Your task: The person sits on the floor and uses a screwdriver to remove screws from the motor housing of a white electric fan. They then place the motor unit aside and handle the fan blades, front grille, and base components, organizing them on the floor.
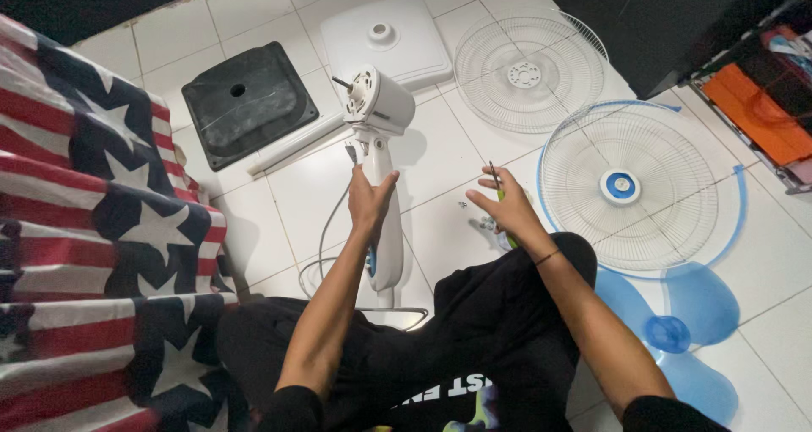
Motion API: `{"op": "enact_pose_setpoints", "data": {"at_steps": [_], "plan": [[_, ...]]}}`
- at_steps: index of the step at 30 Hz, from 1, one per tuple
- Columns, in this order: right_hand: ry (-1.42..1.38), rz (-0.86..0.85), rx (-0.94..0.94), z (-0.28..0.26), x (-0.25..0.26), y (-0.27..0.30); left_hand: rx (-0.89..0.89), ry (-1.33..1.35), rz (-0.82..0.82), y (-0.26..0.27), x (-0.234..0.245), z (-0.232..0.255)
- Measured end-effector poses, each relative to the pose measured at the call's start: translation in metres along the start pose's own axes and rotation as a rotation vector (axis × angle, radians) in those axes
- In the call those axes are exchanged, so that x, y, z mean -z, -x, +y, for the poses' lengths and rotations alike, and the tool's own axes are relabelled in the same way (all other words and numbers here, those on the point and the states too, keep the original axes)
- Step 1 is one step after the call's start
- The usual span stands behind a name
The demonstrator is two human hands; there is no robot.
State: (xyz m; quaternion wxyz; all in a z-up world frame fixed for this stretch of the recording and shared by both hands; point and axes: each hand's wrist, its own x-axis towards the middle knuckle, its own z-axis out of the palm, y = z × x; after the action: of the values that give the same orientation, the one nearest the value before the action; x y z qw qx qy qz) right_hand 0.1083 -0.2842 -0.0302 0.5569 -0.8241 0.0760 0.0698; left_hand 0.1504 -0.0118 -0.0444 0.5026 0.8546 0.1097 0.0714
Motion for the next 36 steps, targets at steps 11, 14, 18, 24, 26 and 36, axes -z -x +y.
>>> {"op": "enact_pose_setpoints", "data": {"at_steps": [11, 14, 18, 24, 26, 36], "plan": [[-0.174, -0.038, -0.141, 0.089, -0.018, 0.020, 0.017, -0.187, -0.159, -0.066, -0.074, -0.009], [-0.173, -0.056, -0.174, 0.100, -0.023, 0.025, 0.027, -0.254, -0.196, -0.083, -0.092, -0.017], [-0.199, -0.052, -0.226, 0.110, -0.030, 0.030, 0.084, -0.262, -0.233, -0.094, -0.118, -0.026], [-0.187, -0.063, -0.313, 0.113, -0.038, 0.023, 0.120, -0.317, -0.234, -0.117, -0.143, -0.041], [-0.201, -0.055, -0.292, 0.112, -0.038, 0.020, 0.116, -0.331, -0.224, -0.124, -0.151, -0.047], [-0.194, -0.087, -0.342, 0.110, -0.044, 0.007, 0.071, -0.435, -0.046, -0.140, -0.205, -0.077]]}}
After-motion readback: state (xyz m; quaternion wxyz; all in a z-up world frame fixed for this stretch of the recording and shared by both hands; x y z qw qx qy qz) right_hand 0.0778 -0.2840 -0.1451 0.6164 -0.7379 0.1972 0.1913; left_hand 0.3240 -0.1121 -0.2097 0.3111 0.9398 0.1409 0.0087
